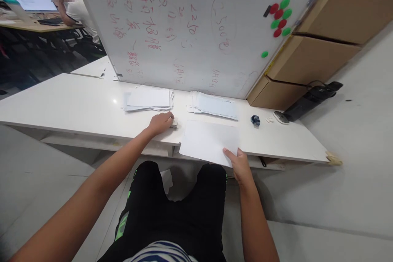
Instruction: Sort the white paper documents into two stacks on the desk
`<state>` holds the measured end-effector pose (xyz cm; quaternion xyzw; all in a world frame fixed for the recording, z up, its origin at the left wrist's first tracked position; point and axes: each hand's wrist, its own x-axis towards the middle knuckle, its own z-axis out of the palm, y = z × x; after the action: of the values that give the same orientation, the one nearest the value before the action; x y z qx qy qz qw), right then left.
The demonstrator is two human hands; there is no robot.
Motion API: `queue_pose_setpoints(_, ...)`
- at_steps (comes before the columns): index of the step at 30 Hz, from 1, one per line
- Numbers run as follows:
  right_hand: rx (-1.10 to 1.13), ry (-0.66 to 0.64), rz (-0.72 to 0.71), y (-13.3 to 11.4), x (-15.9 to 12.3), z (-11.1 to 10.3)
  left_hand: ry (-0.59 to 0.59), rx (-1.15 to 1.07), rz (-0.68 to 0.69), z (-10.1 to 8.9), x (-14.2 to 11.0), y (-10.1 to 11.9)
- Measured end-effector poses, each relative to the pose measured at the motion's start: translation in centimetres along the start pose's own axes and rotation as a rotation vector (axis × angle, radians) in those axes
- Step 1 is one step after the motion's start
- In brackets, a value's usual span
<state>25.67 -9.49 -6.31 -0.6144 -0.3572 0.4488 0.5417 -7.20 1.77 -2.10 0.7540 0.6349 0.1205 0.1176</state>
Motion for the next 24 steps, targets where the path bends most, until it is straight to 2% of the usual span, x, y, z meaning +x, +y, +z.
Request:
queue_pose_setpoints(8, 0.025, -0.006, 0.043, 0.9, -0.2, 0.4, -0.008, -0.011, 0.010, 0.2, 0.1, -0.2)
queue_pose_setpoints(12, 0.042, -0.014, 0.053, 0.5, -0.5, 0.5, -0.004, -0.002, 0.016, 0.3, 0.2, -0.2)
queue_pose_setpoints(15, 0.094, 0.012, -0.007, -0.6, -0.3, 0.3, 0.020, 0.026, 0.011, 0.6, 0.1, 0.0)
queue_pose_setpoints(19, 0.152, 0.129, -0.151, -2.9, 1.2, 0.3, 0.170, 0.082, -0.011, 1.3, -0.2, 0.5)
queue_pose_setpoints(21, 0.128, 0.135, -0.155, -4.1, 2.2, 1.2, 0.227, 0.092, -0.004, 1.7, -0.3, 0.7)
queue_pose_setpoints(24, 0.066, 0.032, -0.140, -6.0, 3.6, 4.1, 0.244, 0.072, 0.021, 2.1, -0.2, 0.6)
